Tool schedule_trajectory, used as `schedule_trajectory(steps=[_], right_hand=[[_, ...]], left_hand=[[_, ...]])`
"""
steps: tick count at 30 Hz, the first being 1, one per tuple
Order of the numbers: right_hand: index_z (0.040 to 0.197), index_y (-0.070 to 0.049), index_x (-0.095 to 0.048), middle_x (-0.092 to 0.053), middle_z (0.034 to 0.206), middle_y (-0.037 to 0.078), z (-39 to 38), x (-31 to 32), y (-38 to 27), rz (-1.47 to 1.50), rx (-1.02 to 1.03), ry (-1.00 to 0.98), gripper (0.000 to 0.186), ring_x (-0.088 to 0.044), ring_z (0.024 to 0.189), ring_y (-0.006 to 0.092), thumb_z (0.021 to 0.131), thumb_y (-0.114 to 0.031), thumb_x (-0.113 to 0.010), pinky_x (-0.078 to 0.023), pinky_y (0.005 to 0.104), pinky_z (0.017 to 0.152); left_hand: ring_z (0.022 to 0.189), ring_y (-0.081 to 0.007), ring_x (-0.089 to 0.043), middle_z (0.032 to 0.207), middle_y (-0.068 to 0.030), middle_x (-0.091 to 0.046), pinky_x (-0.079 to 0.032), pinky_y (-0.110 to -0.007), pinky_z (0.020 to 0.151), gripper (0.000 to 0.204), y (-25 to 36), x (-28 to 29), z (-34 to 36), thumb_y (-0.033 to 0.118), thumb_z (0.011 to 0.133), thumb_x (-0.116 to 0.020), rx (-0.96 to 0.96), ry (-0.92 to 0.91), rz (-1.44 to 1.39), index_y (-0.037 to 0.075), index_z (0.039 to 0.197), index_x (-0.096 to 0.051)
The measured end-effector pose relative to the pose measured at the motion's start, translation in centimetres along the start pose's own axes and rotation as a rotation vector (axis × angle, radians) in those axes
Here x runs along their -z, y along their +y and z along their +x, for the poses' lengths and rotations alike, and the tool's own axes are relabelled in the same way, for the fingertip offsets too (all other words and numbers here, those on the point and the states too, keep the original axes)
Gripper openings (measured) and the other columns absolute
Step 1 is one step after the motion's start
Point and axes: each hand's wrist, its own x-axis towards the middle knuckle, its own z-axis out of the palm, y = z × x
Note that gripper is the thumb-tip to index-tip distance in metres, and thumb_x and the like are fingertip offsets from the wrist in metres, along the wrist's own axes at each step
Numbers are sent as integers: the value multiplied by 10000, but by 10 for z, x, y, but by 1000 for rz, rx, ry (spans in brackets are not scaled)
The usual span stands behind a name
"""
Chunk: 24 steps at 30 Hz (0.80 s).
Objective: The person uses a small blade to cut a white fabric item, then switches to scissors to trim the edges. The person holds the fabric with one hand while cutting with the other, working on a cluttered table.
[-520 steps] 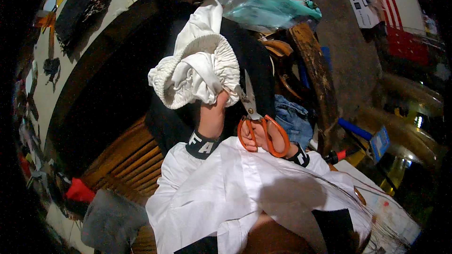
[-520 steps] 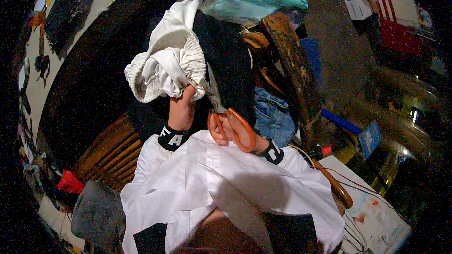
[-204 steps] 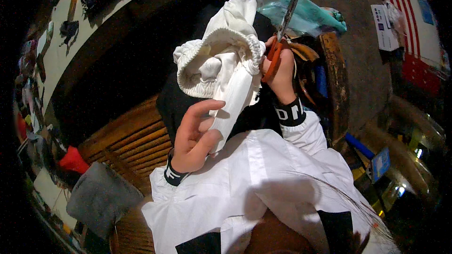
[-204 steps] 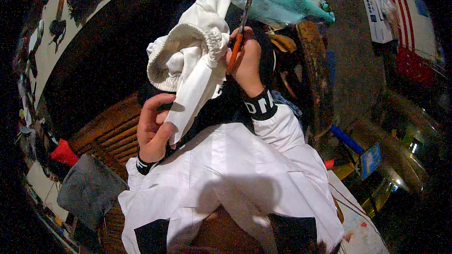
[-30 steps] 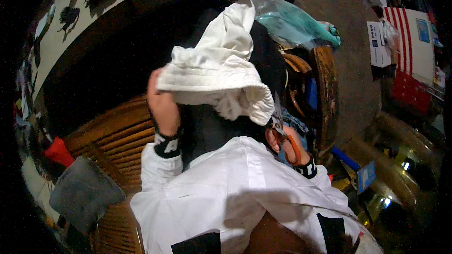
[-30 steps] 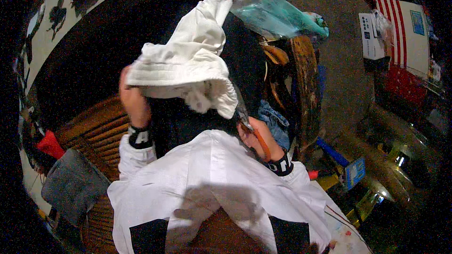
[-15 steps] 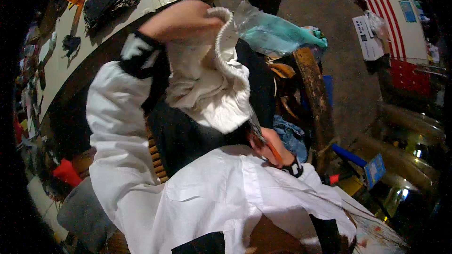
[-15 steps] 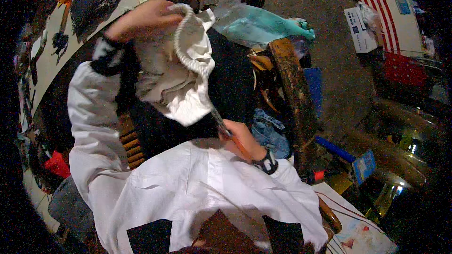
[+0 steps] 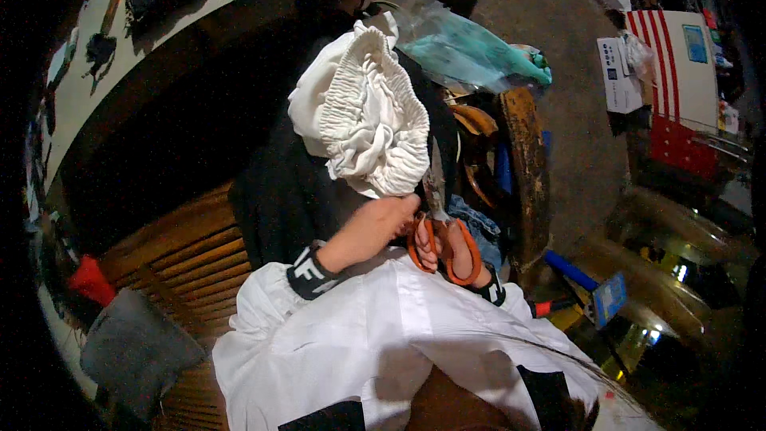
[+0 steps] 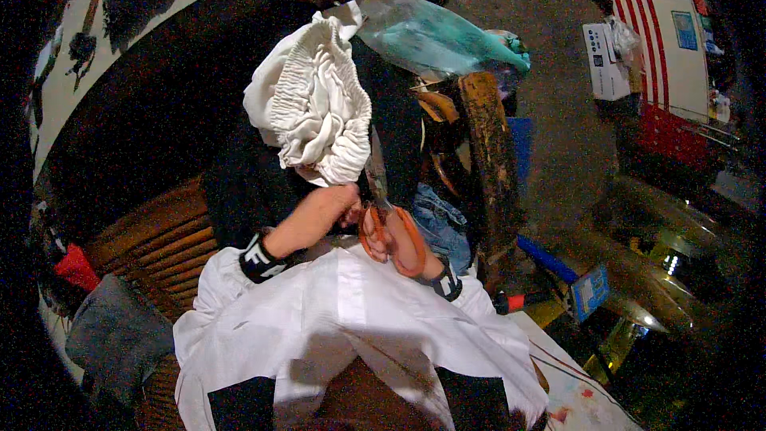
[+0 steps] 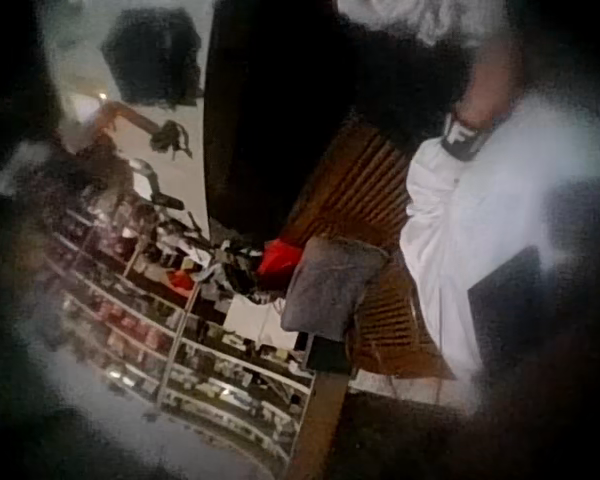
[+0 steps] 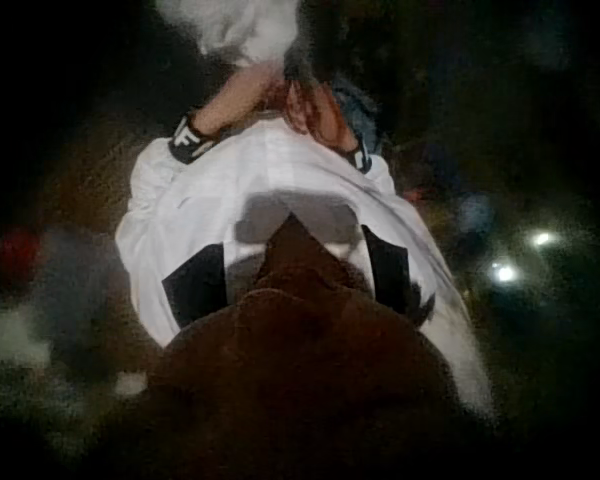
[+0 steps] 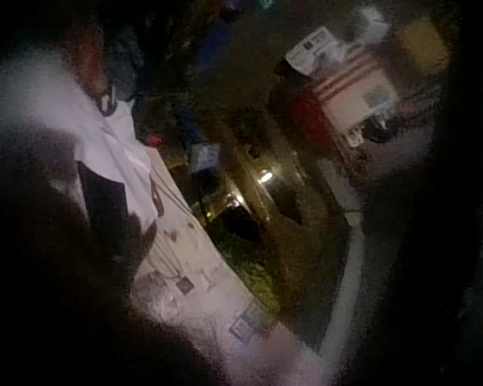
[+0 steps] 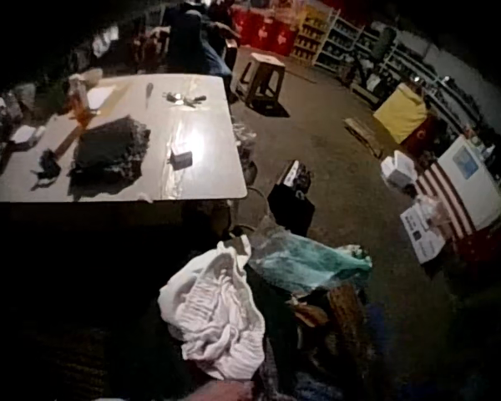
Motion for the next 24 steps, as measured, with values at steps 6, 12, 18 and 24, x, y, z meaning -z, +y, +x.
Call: schedule_trajectory(steps=[6,12,18,24], right_hand=[[859,-40,-428,-388,723,34,-9,9,-5,-20,-86,8,631,-361,552,123,934,-648,-278,-329,250,480],[916,-68,-462,-406,640,-2,-7,0,-5,24,-75,48,503,-381,529,115,974,-544,-310,-323,238,491],[1089,-55,-495,-484,794,19,-2,4,9,-32,-11,143,462,-447,642,106,982,-484,-361,-354,228,554],[1114,-40,-481,-481,889,25,-2,11,26,131,9,77,529,-465,709,120,960,-531,-360,-380,255,601]], left_hand=[[1244,-248,-446,1344,-113,-475,-314,-383,1079,629,-9,-23,37,445,931,-521,-36,-9,-1256,53,1391,-349],[1158,-225,-509,1243,-82,-564,-370,-397,1023,420,8,-29,56,234,901,-587,-142,204,-1314,56,1270,-496],[678,-157,-589,922,-82,-647,-485,-297,613,291,2,-29,45,282,949,-516,134,194,-1074,45,1101,-587],[840,-179,-617,1035,-73,-636,-503,-334,743,338,-4,-34,47,286,940,-559,64,240,-1042,49,1180,-558]])
